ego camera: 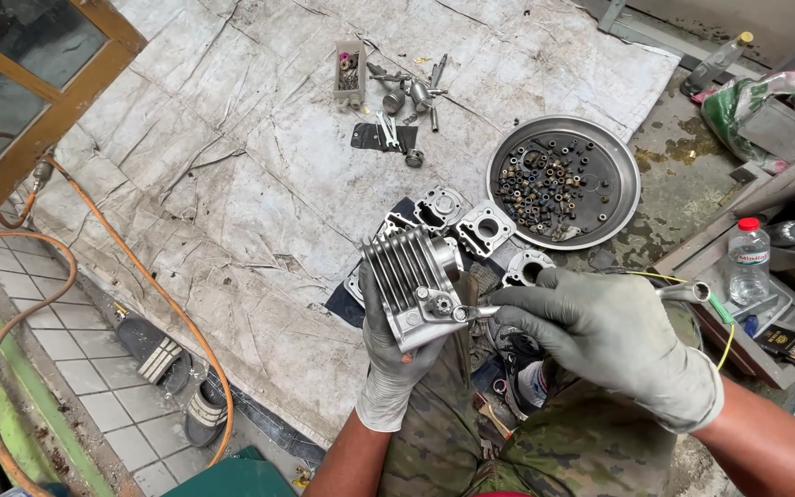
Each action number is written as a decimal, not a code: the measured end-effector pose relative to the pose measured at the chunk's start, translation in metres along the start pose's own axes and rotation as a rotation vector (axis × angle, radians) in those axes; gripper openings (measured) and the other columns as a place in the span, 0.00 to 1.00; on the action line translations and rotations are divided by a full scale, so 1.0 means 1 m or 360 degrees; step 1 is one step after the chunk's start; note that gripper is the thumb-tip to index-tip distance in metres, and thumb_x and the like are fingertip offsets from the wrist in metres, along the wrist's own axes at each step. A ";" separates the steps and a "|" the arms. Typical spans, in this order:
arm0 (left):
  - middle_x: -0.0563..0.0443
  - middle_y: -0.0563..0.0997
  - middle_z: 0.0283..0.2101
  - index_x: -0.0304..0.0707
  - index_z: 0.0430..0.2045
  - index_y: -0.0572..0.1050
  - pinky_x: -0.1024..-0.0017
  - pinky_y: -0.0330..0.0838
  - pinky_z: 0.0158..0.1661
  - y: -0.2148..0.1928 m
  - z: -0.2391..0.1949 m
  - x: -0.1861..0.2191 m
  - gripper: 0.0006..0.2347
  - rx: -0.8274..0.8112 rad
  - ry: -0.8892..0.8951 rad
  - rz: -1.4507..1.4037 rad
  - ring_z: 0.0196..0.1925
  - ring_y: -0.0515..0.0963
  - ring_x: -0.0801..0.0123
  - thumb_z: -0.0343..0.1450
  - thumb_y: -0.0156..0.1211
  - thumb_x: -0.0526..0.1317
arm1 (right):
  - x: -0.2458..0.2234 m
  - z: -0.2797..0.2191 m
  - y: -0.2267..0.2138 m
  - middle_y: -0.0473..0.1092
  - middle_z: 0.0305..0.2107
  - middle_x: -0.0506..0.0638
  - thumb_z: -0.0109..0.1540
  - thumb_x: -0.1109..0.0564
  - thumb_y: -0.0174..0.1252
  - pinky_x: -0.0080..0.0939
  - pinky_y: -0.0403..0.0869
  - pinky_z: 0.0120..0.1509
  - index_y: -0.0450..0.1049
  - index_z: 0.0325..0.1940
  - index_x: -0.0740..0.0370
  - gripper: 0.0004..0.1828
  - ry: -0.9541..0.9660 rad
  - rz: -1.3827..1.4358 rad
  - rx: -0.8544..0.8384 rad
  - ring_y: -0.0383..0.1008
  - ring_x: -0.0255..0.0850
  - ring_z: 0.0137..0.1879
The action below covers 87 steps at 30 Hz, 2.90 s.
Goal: Tightening a bolt on a motorcycle engine cylinder head using a wrench during assembly.
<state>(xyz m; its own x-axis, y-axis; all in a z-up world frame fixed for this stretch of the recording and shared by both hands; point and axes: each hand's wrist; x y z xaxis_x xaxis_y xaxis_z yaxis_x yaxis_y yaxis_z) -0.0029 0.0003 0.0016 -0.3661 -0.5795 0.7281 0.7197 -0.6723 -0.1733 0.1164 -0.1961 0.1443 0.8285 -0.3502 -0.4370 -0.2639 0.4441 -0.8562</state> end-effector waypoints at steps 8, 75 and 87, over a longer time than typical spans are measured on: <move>0.42 0.76 0.63 0.41 0.74 0.40 0.65 0.84 0.55 -0.004 0.003 0.001 0.52 -0.0191 0.0005 -0.0084 0.60 0.83 0.55 0.60 0.77 0.37 | 0.033 0.027 -0.014 0.71 0.19 0.38 0.58 0.48 0.63 0.37 0.68 0.18 0.85 0.44 0.40 0.12 -0.0419 0.0063 -0.0192 0.67 0.37 0.15; 0.19 0.61 0.67 0.24 0.70 0.51 0.34 0.60 0.63 0.020 -0.004 -0.016 0.47 0.0044 0.0189 0.0023 0.68 0.62 0.24 0.59 0.76 0.46 | -0.007 -0.031 0.008 0.74 0.28 0.46 0.66 0.46 0.55 0.54 0.78 0.34 0.80 0.48 0.33 0.10 0.0312 0.0045 0.0156 0.79 0.54 0.34; 0.17 0.64 0.63 0.19 0.68 0.52 0.37 0.59 0.63 0.026 -0.014 -0.029 0.52 0.0002 0.0181 -0.0318 0.65 0.66 0.25 0.53 0.79 0.45 | 0.053 0.025 -0.008 0.73 0.27 0.43 0.66 0.42 0.52 0.51 0.72 0.48 0.80 0.51 0.31 0.14 -0.0689 0.0013 -0.0129 0.77 0.47 0.36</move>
<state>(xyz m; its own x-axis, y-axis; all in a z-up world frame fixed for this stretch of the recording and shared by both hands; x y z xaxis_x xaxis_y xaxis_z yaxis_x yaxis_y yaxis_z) 0.0183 -0.0069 -0.0330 -0.5656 -0.4830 0.6685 0.6267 -0.7786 -0.0323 0.1744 -0.1975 0.1350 0.9522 0.0386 -0.3030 -0.2950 0.3732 -0.8796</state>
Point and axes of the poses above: each hand's wrist, its own z-axis towards the middle knuckle, its own y-axis out of the palm, x = y × z
